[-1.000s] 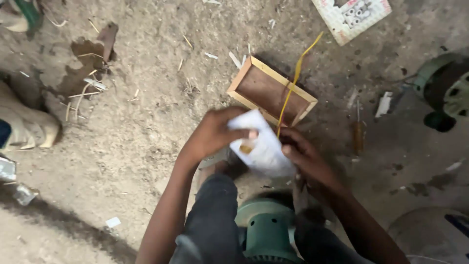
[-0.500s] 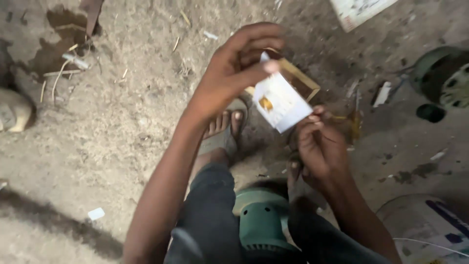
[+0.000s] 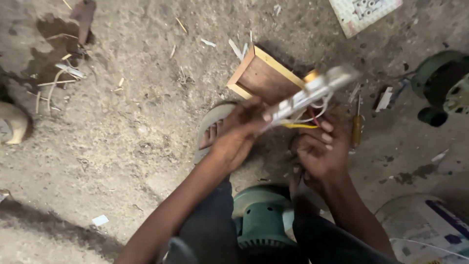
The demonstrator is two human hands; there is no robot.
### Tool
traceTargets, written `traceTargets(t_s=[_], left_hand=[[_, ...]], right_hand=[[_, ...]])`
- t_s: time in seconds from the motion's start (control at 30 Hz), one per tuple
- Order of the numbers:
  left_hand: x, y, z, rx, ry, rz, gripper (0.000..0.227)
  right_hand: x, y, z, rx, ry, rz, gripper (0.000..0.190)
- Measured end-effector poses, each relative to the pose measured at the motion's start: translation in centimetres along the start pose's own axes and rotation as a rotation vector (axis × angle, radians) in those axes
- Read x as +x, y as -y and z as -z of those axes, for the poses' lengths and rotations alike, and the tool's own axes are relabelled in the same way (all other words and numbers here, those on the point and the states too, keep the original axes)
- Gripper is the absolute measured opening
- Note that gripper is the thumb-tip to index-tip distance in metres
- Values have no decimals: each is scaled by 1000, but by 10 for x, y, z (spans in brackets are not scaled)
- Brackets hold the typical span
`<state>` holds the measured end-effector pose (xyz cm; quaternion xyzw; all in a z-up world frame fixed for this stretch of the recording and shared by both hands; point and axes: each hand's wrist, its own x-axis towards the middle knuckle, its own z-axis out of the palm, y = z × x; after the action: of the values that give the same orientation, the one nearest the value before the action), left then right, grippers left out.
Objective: The person sits on a concrete floor assembling an electrical switch and socket panel. They hold the white faceplate, route yellow and red wires through it, attach a wooden mounting box behind it, and use a screwdriver to tighten terminal screws while fitting the sockets and holder into place.
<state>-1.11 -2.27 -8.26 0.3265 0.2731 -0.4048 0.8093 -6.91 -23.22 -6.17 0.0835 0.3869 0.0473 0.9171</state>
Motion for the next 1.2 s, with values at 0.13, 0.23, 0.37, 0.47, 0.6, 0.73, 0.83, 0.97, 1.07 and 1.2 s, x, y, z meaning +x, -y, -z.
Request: traceTargets(t_s=[0.13, 0.23, 0.37, 0.47, 0.6, 0.73, 0.83, 0.97, 1.07, 1.2], left_hand=[[6, -38, -15, 16, -4, -341, 71], [34, -86, -21, 275, 141, -684, 66], [74, -76, 9, 703, 246, -701, 48], [62, -86, -7, 1244, 74, -940, 42], [14, -67, -2, 1403, -132, -1124, 38], [-15, -38, 12, 1193, -306, -680, 34], [-15, -15, 2, 1186, -153, -488, 39], [12, 1, -13, 1248, -100, -569, 59], [22, 4, -10, 1297, -162, -467, 38], [12, 7, 24, 1165, -50, -293, 28]], right_hand=[[-5, -10, 4, 19, 177, -151, 15], [7, -32, 21, -197, 13, -98, 23], [12, -64, 88, -311, -110, -159, 32], [16, -74, 100, -319, -24, -303, 35], [-14, -59, 38, -962, -163, -437, 39], [-11, 6, -20, -2247, 289, 630, 47], [28, 26, -72, -2623, 400, 1116, 87], [64, 38, -58, -2538, 509, 479, 123], [49, 22, -50, -2779, 372, 717, 118], [40, 22, -41, -2596, 418, 694, 99]])
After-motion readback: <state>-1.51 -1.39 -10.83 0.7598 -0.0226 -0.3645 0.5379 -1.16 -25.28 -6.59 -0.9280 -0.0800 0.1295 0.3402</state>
